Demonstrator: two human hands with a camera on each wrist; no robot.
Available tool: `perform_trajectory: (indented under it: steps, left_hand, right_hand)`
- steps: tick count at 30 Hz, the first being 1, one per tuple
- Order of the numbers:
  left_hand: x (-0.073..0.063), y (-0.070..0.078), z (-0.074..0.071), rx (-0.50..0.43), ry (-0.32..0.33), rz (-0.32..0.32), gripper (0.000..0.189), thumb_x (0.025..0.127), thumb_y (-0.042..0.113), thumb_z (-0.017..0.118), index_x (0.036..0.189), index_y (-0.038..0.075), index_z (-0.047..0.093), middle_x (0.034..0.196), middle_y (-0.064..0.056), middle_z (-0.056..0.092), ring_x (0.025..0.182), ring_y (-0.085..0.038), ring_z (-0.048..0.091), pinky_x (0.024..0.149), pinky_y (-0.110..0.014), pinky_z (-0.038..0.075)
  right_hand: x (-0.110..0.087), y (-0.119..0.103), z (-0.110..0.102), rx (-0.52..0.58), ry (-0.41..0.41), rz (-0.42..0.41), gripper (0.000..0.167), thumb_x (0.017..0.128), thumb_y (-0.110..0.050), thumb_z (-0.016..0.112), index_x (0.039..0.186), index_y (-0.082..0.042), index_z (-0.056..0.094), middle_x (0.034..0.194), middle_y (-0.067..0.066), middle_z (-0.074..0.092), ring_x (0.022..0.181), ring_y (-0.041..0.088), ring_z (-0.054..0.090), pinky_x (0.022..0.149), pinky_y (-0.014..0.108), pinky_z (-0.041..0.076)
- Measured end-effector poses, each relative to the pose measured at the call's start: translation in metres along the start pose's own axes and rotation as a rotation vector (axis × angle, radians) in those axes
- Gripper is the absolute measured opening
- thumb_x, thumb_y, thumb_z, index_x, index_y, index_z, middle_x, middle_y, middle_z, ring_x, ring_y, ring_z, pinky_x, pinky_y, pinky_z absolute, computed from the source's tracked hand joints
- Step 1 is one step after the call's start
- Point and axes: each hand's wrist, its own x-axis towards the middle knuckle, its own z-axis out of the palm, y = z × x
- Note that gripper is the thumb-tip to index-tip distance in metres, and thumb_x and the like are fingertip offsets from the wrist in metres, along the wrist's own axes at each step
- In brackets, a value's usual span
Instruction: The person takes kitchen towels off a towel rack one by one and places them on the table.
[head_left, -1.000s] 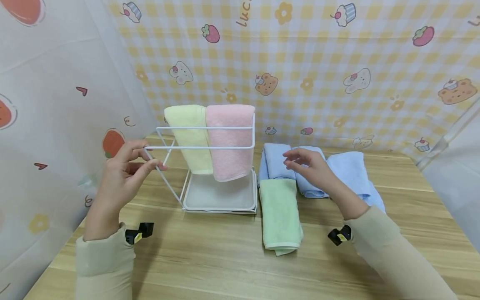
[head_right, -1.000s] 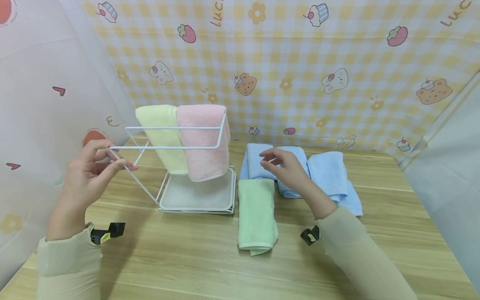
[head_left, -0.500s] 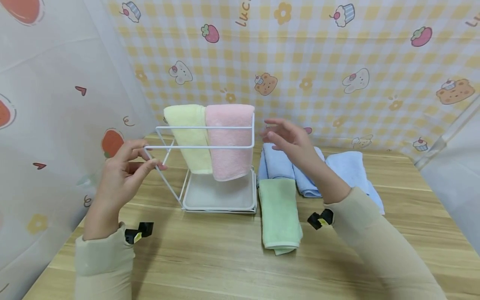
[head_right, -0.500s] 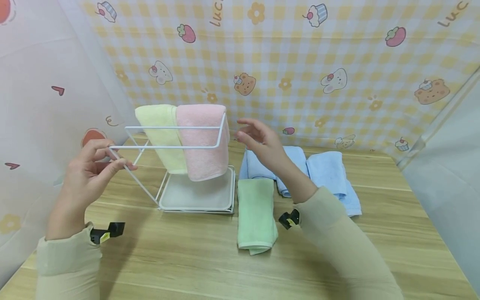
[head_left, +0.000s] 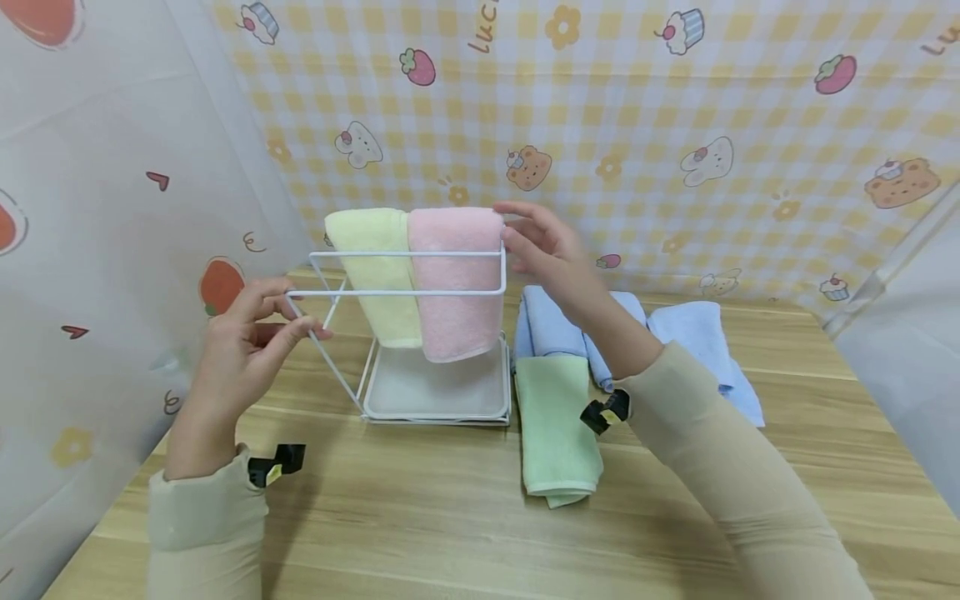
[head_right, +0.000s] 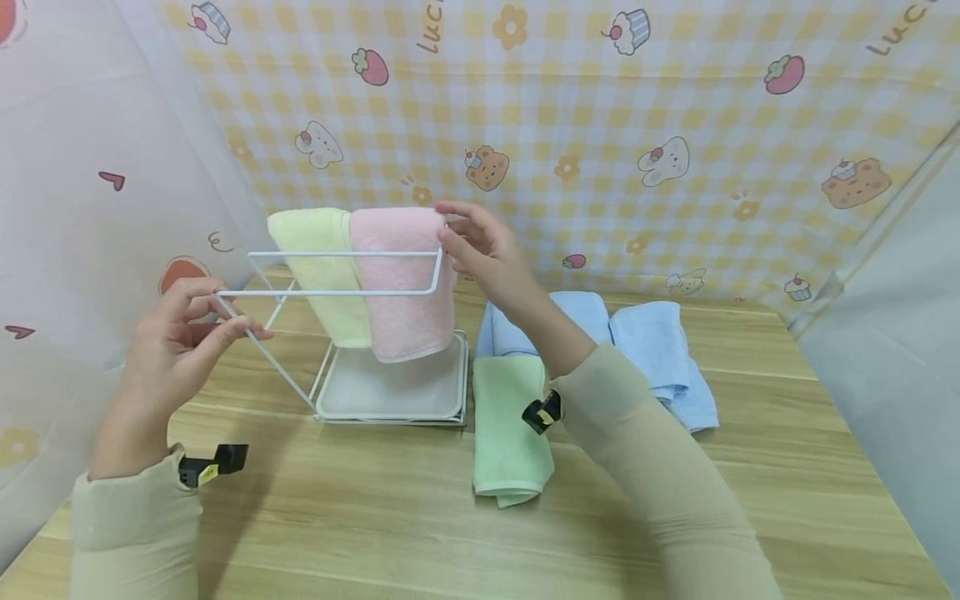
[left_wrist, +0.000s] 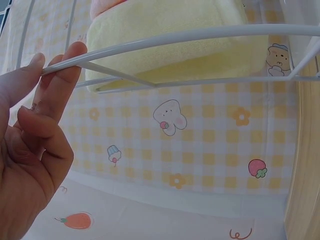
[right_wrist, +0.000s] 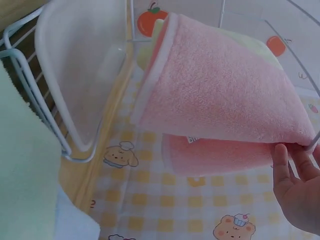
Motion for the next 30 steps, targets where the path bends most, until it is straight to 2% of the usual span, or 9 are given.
perform_trajectory:
  steps: [3,5,12,16,21,25,28,30]
  left_hand:
    - [0.0,0.0,0.0,0.002,0.005,0.004,0.034,0.085,-0.018,0.065,0.116,-0.012,0.052,0.09,0.02,0.058,0.082,0.015,0.067,0.04,-0.02,0.027]
    - [0.0,0.001,0.0,-0.001,0.008,0.006,0.033,0.085,-0.018,0.065,0.115,-0.013,0.052,0.089,0.02,0.058,0.081,0.015,0.067,0.039,-0.02,0.026]
    - [0.0,0.003,0.001,-0.022,0.019,-0.009,0.035,0.083,-0.022,0.064,0.115,-0.012,0.052,0.087,0.016,0.059,0.079,0.012,0.068,0.038,-0.023,0.024]
    - [-0.001,0.005,0.002,-0.041,0.026,-0.015,0.036,0.083,-0.023,0.063,0.115,-0.012,0.052,0.084,0.013,0.061,0.077,0.01,0.069,0.038,-0.023,0.021]
    - [-0.001,0.004,0.001,-0.037,0.03,-0.002,0.034,0.083,-0.022,0.064,0.114,-0.013,0.052,0.086,0.016,0.06,0.079,0.012,0.068,0.038,-0.022,0.023]
    - [-0.002,0.003,0.002,-0.033,0.028,0.0,0.033,0.084,-0.02,0.064,0.114,-0.012,0.052,0.087,0.017,0.06,0.079,0.012,0.068,0.037,-0.022,0.023]
    - [-0.001,0.004,0.002,-0.039,0.025,-0.007,0.033,0.084,-0.021,0.063,0.114,-0.011,0.052,0.085,0.017,0.062,0.073,0.012,0.068,0.036,-0.023,0.02]
    - [-0.001,0.004,0.002,-0.047,0.024,-0.001,0.033,0.084,-0.021,0.063,0.114,-0.011,0.051,0.084,0.015,0.062,0.071,0.011,0.068,0.036,-0.022,0.018]
  right_hand:
    - [0.006,-0.002,0.002,0.019,-0.014,0.019,0.04,0.101,-0.019,0.054,0.14,-0.011,0.053,0.129,0.013,0.063,0.117,0.022,0.063,0.098,0.045,0.054]
    - [0.01,-0.003,0.002,0.038,-0.023,0.062,0.039,0.1,-0.019,0.056,0.139,-0.012,0.054,0.13,0.012,0.063,0.116,0.022,0.063,0.098,0.044,0.054]
    - [0.023,-0.009,-0.001,0.22,-0.154,0.219,0.045,0.099,-0.008,0.054,0.144,-0.012,0.05,0.142,0.01,0.053,0.121,0.022,0.059,0.104,0.043,0.049]
    - [0.025,-0.012,0.0,0.232,-0.173,0.232,0.045,0.098,-0.006,0.055,0.143,-0.012,0.052,0.144,0.007,0.052,0.115,0.019,0.059,0.093,0.033,0.053]
    - [0.027,-0.014,0.003,0.184,-0.148,0.202,0.041,0.096,-0.005,0.059,0.137,-0.009,0.058,0.143,0.005,0.057,0.107,0.016,0.06,0.083,0.028,0.055]
    - [0.029,-0.016,0.007,0.08,-0.074,0.162,0.035,0.094,-0.003,0.063,0.129,-0.007,0.066,0.136,0.005,0.063,0.107,0.013,0.062,0.083,0.024,0.054]
    - [0.031,-0.017,0.008,-0.017,-0.019,0.118,0.03,0.092,-0.003,0.066,0.122,-0.007,0.07,0.133,0.006,0.066,0.1,0.011,0.063,0.072,0.02,0.05]
    - [0.032,-0.017,0.007,-0.057,-0.008,0.083,0.029,0.092,-0.003,0.067,0.121,-0.005,0.07,0.134,0.006,0.065,0.099,0.01,0.062,0.07,0.019,0.05]
